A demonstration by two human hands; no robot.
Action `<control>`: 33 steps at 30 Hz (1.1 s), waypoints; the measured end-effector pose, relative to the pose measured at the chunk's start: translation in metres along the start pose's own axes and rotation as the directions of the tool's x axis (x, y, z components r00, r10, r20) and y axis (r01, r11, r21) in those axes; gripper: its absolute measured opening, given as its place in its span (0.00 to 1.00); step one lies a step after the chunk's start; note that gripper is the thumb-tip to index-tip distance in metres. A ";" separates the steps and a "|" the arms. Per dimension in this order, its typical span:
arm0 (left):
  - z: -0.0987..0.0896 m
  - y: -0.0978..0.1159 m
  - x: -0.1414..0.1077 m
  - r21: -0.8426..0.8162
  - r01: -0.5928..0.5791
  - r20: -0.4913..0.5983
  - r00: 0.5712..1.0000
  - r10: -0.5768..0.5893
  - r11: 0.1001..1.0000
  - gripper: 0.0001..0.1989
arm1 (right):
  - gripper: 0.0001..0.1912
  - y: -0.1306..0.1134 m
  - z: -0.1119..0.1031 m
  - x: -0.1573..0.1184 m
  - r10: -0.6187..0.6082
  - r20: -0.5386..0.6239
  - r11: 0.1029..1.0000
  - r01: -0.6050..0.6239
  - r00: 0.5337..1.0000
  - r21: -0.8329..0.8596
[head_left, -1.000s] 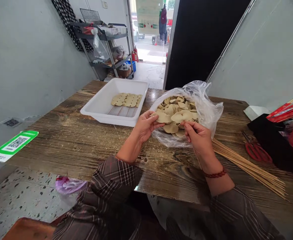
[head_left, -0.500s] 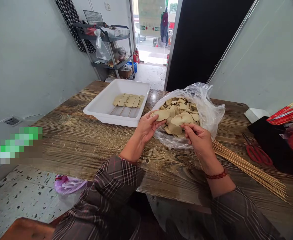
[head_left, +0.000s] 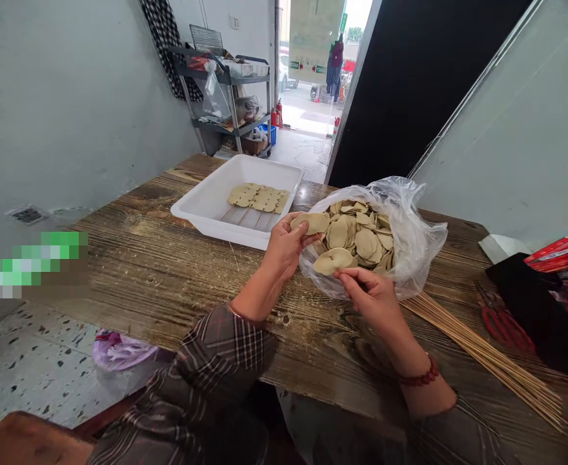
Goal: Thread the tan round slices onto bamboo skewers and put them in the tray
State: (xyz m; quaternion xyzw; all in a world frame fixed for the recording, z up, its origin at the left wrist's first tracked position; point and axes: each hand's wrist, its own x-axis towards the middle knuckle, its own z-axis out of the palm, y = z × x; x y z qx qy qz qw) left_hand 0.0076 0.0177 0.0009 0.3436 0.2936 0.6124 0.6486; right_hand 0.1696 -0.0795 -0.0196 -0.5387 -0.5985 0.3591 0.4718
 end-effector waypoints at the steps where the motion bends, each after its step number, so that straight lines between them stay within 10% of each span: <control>1: 0.000 0.001 0.000 -0.005 -0.006 0.005 1.000 0.006 1.000 0.10 | 0.16 0.000 0.000 0.000 0.000 0.008 1.000 0.001 1.000 -0.013; 33: 0.003 -0.003 -0.005 0.048 -0.046 0.076 0.996 0.042 0.998 0.13 | 0.18 0.006 0.001 0.003 0.024 -0.017 0.998 -0.025 1.000 -0.065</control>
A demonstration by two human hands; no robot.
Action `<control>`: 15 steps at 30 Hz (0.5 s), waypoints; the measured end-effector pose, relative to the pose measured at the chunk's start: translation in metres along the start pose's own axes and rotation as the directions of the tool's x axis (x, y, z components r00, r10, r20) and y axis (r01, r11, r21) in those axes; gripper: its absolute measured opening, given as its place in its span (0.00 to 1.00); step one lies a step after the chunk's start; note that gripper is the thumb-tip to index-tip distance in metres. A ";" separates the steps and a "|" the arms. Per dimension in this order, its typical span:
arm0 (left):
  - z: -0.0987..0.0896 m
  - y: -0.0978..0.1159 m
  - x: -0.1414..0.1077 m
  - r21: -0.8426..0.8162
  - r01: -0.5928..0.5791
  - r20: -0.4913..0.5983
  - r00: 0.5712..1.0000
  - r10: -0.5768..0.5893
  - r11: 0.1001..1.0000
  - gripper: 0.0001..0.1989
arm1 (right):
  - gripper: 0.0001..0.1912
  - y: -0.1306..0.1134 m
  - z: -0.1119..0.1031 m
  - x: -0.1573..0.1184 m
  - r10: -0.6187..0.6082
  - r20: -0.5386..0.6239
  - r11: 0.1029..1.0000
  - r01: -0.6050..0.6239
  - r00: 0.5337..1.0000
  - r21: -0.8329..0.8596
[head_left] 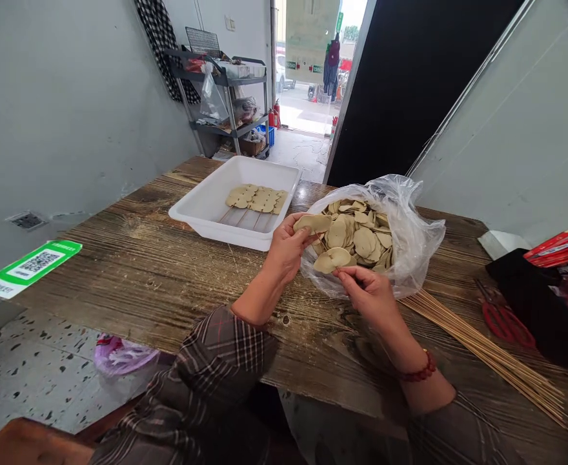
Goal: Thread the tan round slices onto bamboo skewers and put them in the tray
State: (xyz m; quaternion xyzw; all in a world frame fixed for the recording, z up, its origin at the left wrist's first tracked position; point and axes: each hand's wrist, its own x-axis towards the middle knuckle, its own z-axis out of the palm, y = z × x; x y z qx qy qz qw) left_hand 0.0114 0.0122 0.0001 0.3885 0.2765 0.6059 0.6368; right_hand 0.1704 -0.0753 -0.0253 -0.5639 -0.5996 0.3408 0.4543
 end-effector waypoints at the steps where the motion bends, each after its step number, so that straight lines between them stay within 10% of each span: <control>1: 0.001 0.000 -0.001 0.008 -0.006 0.006 1.000 0.006 1.000 0.12 | 0.18 0.001 0.000 0.000 0.000 -0.003 1.000 0.000 1.000 -0.003; 15: 0.006 -0.012 -0.004 0.171 -0.091 0.051 0.995 0.083 0.981 0.10 | 0.18 0.005 0.005 0.002 0.010 -0.054 1.000 -0.010 0.998 -0.004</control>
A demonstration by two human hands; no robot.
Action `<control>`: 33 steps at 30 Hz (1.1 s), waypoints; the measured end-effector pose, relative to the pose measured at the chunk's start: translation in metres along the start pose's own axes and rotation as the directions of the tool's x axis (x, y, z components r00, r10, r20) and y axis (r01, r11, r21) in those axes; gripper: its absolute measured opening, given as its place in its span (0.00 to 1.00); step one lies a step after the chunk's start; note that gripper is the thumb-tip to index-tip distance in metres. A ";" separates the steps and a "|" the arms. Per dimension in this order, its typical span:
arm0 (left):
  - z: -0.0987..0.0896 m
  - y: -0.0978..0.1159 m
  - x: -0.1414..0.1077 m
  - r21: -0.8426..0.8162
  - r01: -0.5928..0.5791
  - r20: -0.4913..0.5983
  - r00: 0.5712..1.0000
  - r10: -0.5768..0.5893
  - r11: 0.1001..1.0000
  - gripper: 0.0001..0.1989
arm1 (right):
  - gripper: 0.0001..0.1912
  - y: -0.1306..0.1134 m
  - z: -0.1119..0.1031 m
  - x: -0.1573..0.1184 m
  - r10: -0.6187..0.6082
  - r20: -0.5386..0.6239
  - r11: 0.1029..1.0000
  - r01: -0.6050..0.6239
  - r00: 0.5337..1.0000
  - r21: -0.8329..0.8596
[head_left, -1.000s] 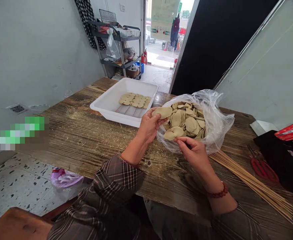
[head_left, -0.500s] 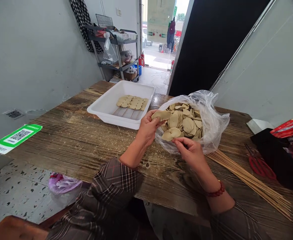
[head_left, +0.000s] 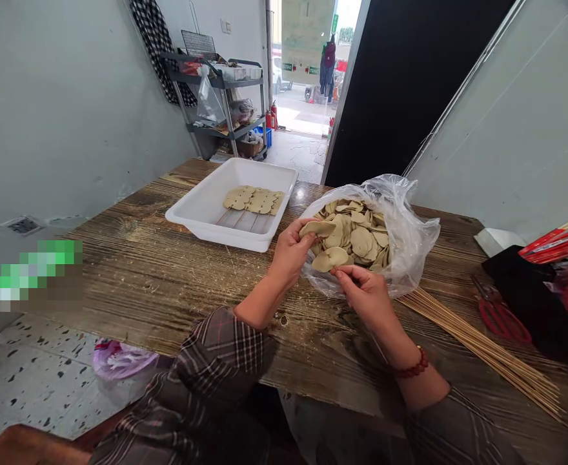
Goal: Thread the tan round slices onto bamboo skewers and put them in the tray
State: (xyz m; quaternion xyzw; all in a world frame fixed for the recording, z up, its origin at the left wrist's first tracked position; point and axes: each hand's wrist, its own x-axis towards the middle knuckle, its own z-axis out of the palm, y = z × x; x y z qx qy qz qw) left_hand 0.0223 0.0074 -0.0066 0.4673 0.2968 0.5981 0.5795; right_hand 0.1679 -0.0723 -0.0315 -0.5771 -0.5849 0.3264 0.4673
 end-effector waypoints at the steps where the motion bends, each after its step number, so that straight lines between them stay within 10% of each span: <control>1: 0.001 -0.001 0.000 0.010 0.000 0.000 1.000 0.000 1.000 0.10 | 0.18 0.000 0.000 0.000 0.000 -0.002 1.000 0.000 1.000 -0.001; 33: -0.012 0.005 0.005 -0.286 0.189 -0.124 0.965 -0.231 0.940 0.14 | 0.13 0.002 -0.003 -0.002 -0.250 -0.031 0.954 0.240 0.968 -0.181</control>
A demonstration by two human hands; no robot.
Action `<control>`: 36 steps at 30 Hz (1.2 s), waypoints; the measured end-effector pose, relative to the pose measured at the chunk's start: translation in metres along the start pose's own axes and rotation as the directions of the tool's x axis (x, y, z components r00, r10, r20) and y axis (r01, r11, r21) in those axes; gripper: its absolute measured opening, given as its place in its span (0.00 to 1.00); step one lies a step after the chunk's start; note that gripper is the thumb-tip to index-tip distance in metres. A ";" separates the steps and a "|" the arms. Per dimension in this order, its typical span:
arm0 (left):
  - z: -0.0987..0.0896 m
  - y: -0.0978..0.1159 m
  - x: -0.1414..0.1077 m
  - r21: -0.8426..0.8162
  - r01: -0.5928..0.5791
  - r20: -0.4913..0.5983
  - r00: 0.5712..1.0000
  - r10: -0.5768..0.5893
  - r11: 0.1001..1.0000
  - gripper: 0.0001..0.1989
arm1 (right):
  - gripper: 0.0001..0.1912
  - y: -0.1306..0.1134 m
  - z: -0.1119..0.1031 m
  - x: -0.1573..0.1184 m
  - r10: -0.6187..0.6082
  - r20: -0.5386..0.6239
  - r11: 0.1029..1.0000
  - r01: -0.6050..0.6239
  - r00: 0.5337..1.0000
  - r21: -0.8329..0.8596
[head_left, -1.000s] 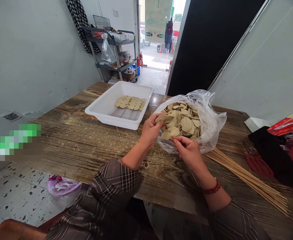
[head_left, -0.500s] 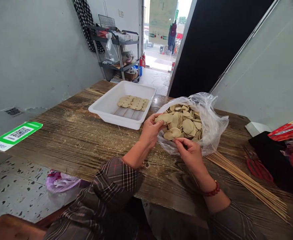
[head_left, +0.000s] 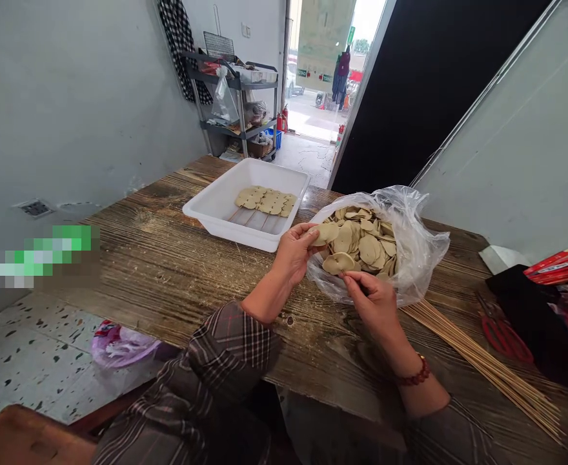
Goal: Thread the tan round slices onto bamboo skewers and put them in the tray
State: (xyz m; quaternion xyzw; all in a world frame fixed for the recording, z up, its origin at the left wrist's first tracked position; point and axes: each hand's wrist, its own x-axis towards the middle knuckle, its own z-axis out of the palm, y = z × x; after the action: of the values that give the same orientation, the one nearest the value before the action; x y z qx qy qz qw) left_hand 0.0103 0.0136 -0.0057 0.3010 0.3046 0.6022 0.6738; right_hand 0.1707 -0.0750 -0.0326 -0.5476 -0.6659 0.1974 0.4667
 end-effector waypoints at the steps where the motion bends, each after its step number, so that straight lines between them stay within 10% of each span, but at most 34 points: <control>1: 0.000 0.000 0.000 -0.006 0.003 0.000 1.000 -0.003 1.000 0.13 | 0.13 0.000 0.000 0.000 -0.006 0.000 1.000 0.006 1.000 0.001; 19: 0.001 -0.007 -0.003 0.002 0.056 0.050 0.997 -0.056 0.998 0.15 | 0.14 0.005 0.001 0.001 0.058 0.017 0.996 -0.059 0.998 0.074; 36: -0.003 -0.009 0.002 0.308 -0.190 0.055 0.982 0.182 0.932 0.10 | 0.22 0.001 0.000 0.004 0.258 0.101 0.935 -0.275 0.961 0.223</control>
State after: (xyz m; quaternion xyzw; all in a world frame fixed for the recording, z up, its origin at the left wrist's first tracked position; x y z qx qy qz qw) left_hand 0.0137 0.0151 -0.0150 0.4386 0.3574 0.6036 0.5618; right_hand 0.1712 -0.0710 -0.0322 -0.5664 -0.5734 0.3555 0.4734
